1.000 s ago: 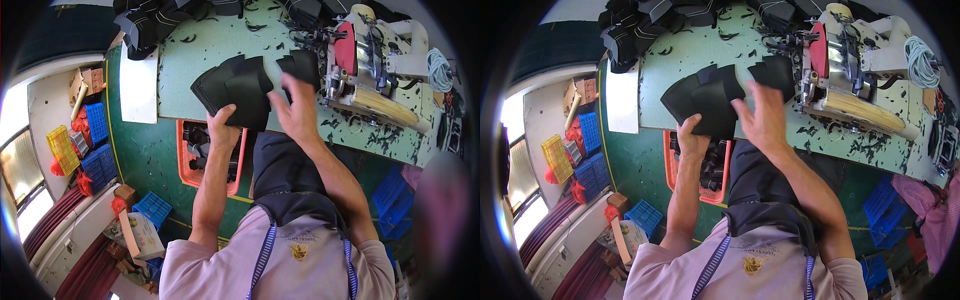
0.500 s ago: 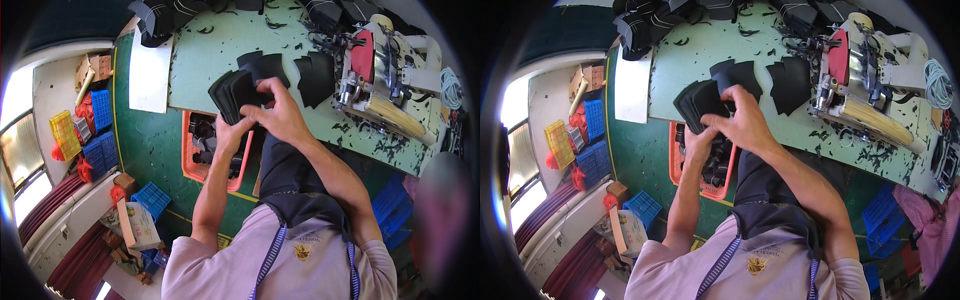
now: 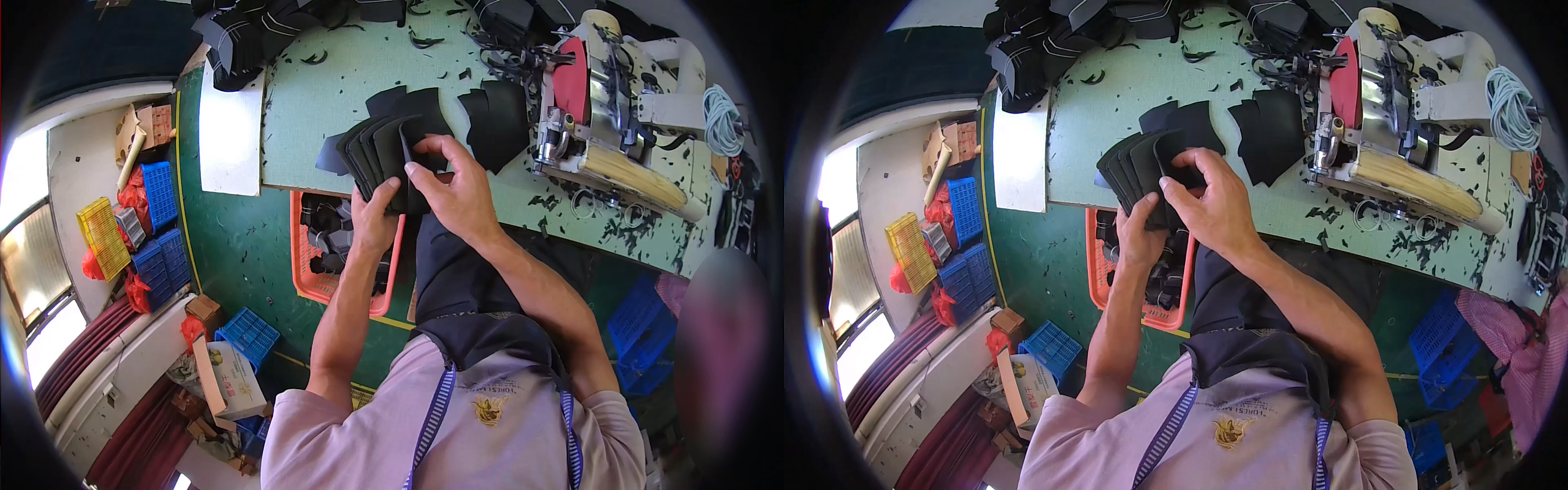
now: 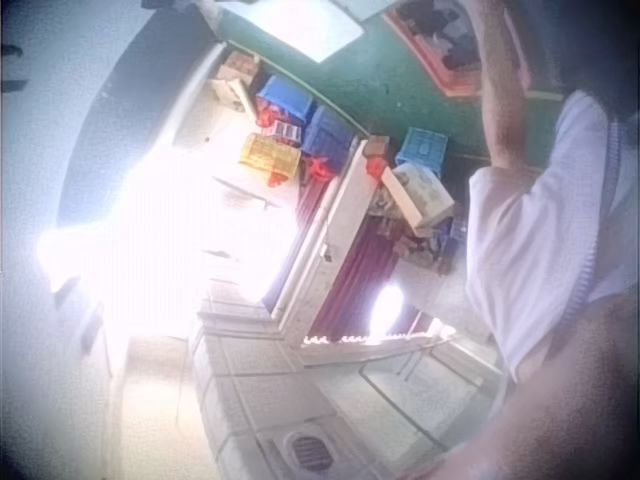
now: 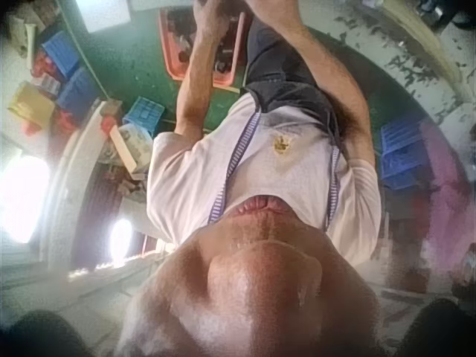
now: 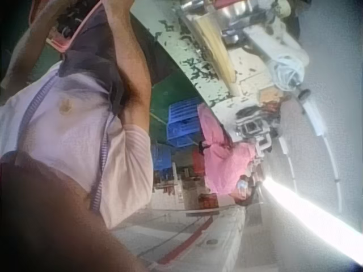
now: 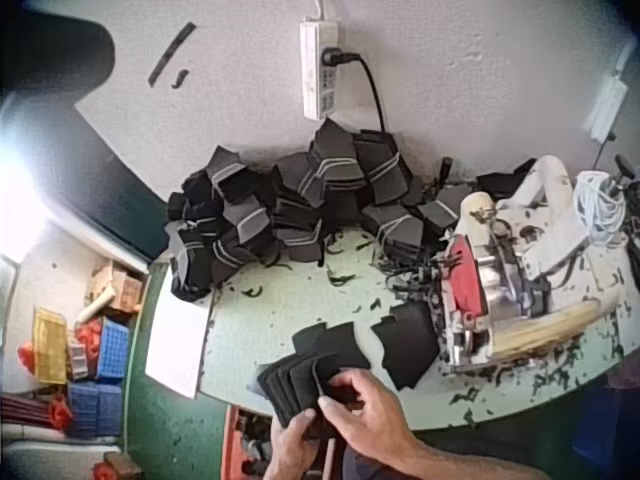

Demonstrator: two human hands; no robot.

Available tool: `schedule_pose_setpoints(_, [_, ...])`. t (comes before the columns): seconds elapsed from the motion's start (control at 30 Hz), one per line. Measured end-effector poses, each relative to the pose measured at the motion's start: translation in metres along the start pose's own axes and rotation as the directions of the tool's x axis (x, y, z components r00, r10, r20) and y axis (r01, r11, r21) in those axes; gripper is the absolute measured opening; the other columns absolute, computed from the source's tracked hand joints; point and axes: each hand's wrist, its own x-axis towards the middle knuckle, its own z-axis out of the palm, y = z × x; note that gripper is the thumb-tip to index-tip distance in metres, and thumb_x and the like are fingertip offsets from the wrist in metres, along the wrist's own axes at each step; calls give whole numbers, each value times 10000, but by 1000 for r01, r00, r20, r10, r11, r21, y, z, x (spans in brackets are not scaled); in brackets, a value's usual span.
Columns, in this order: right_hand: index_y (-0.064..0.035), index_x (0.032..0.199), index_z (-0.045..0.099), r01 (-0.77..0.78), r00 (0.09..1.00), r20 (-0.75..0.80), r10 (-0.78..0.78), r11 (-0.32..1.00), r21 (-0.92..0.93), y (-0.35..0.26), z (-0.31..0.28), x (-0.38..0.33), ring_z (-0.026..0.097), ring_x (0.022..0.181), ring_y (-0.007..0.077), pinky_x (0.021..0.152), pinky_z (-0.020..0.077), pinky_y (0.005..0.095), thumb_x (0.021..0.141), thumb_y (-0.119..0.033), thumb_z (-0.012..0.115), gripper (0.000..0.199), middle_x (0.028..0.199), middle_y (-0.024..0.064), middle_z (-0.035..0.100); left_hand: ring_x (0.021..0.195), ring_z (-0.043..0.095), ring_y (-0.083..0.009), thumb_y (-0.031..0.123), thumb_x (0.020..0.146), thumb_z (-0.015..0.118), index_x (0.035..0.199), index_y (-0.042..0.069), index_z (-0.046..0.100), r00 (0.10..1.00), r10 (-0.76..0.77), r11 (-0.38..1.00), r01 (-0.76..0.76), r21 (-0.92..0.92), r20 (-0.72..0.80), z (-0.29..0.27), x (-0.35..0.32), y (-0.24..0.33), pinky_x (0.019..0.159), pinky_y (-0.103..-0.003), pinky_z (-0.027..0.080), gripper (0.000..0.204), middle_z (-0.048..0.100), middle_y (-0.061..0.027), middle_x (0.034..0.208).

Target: Feeding stacked shoe upper components into a skiving machine to thin the edges.

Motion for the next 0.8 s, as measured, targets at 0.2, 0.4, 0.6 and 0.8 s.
schedule_pose_setpoints(0.2, [17, 1116, 583, 66, 986, -134, -98, 973, -223, 14, 6, 11, 630, 938, 292, 758, 534, 388, 860, -235, 718, 384, 1057, 164, 605, 1126, 612, -279, 30, 890, 541, 1341, -7, 441, 984, 90, 993, -100, -62, -151, 3, 3, 6, 956, -439, 528, 463, 579, -156, 1243])
schedule_pose_setpoints(0.4, [-31, 1092, 592, 319, 839, -46, -542, 559, -765, 19, 7, 35, 596, 999, 275, 828, 505, 389, 830, -328, 784, 440, 1124, 155, 598, 1098, 626, -270, -23, 869, 580, 1310, -33, 476, 968, 184, 982, -174, 71, -171, -8, -4, 18, 947, -431, 528, 453, 595, -168, 1211])
schedule_pose_setpoints(0.6, [-18, 1071, 561, 31, 994, 109, 3, 949, -314, 7, 9, 16, 649, 943, 244, 775, 532, 348, 789, -296, 819, 473, 1012, 122, 658, 901, 638, -125, 57, 838, 759, 1122, -11, 652, 974, 176, 941, -123, 314, -145, -1, -8, 5, 794, -278, 520, 312, 679, -43, 1011])
schedule_pose_setpoints(0.8, [-1, 979, 565, 75, 997, -8, -76, 992, -106, 9, -7, 9, 669, 789, 332, 717, 513, 417, 862, -242, 670, 288, 881, 193, 668, 934, 636, -139, 65, 862, 735, 1149, -19, 640, 981, 158, 938, -113, 329, -115, 7, -4, 1, 825, -299, 521, 313, 678, -67, 1042])
